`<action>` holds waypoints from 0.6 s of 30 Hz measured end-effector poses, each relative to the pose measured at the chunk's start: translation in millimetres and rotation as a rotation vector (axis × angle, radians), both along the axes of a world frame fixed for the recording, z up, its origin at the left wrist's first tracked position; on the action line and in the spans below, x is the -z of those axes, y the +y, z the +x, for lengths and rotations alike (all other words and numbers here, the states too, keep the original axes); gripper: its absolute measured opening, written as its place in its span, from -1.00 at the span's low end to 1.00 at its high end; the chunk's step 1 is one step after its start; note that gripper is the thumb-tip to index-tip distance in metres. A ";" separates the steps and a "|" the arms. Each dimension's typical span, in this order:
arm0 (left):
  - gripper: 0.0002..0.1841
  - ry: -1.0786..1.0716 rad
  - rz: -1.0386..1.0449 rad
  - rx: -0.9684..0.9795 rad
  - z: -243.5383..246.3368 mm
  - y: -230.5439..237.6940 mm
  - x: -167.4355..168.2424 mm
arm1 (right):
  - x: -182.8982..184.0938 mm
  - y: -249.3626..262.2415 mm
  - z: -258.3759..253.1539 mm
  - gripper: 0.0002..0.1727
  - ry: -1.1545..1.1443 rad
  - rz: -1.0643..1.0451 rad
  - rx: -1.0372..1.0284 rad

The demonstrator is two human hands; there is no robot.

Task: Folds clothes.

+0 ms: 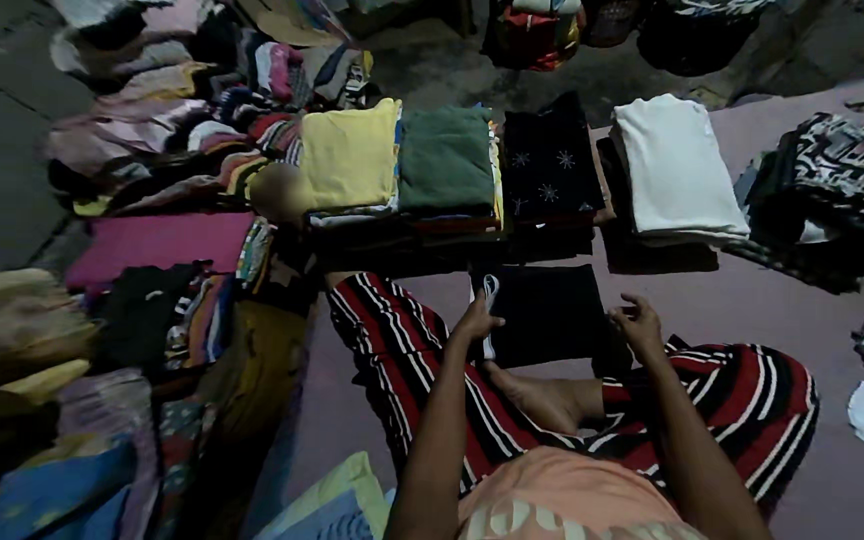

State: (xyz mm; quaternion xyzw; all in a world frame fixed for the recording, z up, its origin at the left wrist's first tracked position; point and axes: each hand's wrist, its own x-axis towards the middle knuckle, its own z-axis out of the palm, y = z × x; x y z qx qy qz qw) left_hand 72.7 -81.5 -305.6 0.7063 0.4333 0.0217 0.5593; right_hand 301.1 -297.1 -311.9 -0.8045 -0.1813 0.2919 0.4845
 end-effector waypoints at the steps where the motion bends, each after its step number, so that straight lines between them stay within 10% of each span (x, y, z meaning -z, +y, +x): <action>1: 0.09 -0.009 0.039 0.006 1.4 -1.8 -2.7 | -2.2 0.7 4.0 -0.42 -0.018 0.027 0.014; 6: -0.18 -0.365 0.021 -0.293 2.3 12.8 -9.5 | -3.3 4.9 2.8 -0.46 -0.058 0.112 0.036; 18: -0.21 -0.007 0.193 -0.238 -3.2 14.7 19.6 | 9.8 9.9 9.1 -0.45 -0.118 -0.129 -0.115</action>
